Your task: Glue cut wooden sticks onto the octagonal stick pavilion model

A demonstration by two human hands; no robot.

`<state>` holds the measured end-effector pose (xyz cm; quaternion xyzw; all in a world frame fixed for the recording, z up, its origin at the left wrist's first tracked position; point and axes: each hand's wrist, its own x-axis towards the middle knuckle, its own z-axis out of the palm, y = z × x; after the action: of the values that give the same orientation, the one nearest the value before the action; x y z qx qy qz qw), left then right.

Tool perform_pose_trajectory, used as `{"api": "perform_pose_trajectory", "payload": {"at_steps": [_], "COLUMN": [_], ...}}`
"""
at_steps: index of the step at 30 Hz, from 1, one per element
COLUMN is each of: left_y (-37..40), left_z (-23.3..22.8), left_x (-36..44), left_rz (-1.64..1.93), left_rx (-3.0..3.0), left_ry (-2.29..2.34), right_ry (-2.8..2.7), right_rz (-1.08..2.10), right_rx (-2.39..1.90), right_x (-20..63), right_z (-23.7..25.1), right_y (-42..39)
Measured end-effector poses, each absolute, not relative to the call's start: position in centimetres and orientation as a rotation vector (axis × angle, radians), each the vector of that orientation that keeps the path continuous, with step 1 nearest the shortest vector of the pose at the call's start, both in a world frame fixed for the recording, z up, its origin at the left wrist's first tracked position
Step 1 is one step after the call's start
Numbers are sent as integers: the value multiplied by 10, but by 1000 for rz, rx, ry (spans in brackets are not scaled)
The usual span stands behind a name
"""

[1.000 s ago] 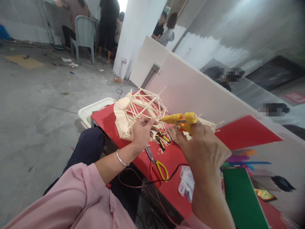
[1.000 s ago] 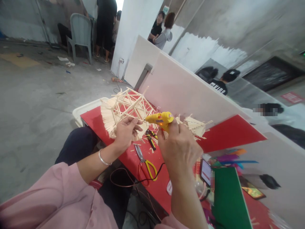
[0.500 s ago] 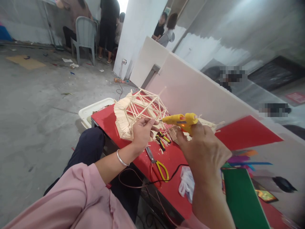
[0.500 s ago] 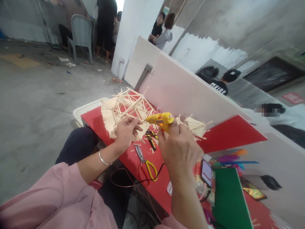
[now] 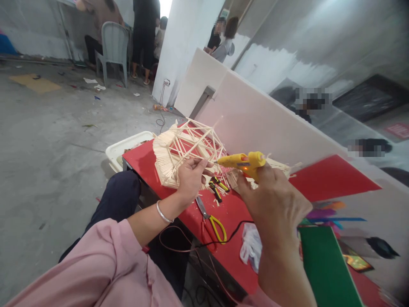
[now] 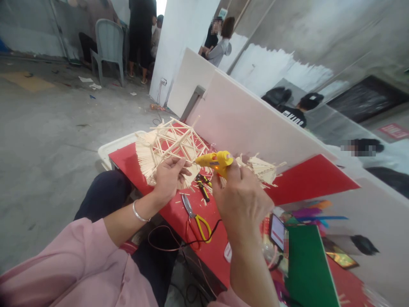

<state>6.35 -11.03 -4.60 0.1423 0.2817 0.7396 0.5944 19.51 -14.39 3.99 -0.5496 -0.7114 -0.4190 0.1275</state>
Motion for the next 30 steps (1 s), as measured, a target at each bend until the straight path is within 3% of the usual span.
{"api": "perform_pose_trajectory", "payload": {"at_steps": [30], "left_y": [-108], "left_z": [-48], "left_x": [63], "left_rz": [1767], "left_rx": [350], "left_ry": [643], "right_ry": [-2038], "right_rz": [-1109], "right_rx": [-1598], "right_x": [194], "right_z": [40], "right_y": [-140]}}
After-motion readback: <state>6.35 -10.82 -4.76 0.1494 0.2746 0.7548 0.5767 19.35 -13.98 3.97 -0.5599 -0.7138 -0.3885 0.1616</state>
